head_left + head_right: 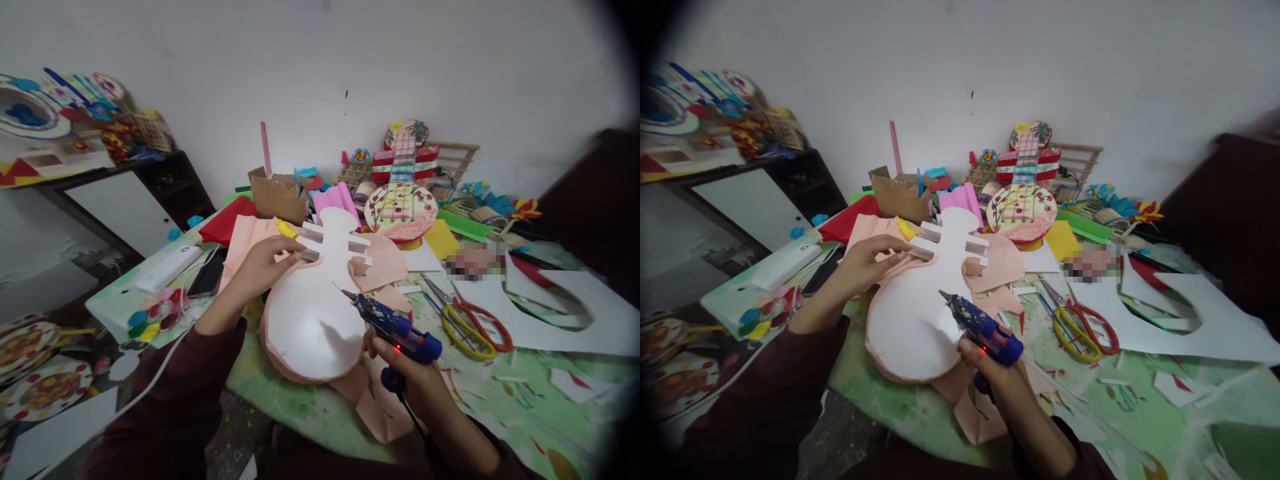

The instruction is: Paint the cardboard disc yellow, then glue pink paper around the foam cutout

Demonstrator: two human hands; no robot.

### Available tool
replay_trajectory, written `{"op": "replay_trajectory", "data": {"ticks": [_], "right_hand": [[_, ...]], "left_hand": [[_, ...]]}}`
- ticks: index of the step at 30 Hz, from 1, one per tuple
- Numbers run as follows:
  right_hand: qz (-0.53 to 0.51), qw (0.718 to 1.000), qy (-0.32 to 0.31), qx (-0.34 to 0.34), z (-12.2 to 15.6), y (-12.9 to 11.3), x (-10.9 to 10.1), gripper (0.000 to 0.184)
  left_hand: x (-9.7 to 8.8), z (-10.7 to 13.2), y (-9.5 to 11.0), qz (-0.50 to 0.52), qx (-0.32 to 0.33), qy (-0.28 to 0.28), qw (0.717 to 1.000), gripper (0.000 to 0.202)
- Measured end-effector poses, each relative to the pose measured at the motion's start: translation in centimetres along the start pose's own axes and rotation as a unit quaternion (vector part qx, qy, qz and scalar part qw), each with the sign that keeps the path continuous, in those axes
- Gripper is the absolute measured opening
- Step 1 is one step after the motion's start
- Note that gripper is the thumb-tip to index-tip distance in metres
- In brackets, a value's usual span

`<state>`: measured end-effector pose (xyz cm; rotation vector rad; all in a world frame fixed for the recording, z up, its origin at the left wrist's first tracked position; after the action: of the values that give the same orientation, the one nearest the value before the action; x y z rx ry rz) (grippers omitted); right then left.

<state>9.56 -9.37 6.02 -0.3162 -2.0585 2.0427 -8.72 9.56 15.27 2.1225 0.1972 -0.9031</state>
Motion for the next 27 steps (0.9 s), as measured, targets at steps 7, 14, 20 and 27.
{"op": "replay_trajectory", "data": {"ticks": [7,14,20,27], "right_hand": [[-0.141,0.989,-0.038,0.015,0.1,0.1,1.5,0.029],[-0.149,0.988,-0.037,0.031,0.4,0.4,1.7,0.022],[-0.146,0.988,-0.040,0.029,0.9,0.5,1.4,0.021],[-0.120,0.992,-0.022,0.038,1.5,1.3,0.1,0.016]], "left_hand": [[3.9,1.1,6.7,0.027,0.113,-0.171,0.978,0.028],[5.6,1.9,7.1,0.011,0.131,-0.238,0.962,0.022],[5.5,2.5,7.2,0.034,0.090,-0.248,0.964,0.022],[1.2,1.5,2.9,-0.007,-0.007,-0.034,0.999,0.037]]}}
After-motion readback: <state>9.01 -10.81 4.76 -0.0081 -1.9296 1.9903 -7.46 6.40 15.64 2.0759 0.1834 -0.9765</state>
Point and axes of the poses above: each hand's wrist, its own z-axis away from the middle knuckle, its own x-axis out of the palm, y = z × x, the point moved 10 cm from there along -z, towards the middle knuckle, and after that the axes turned 1 degree about -z, right-handed, at the moved point
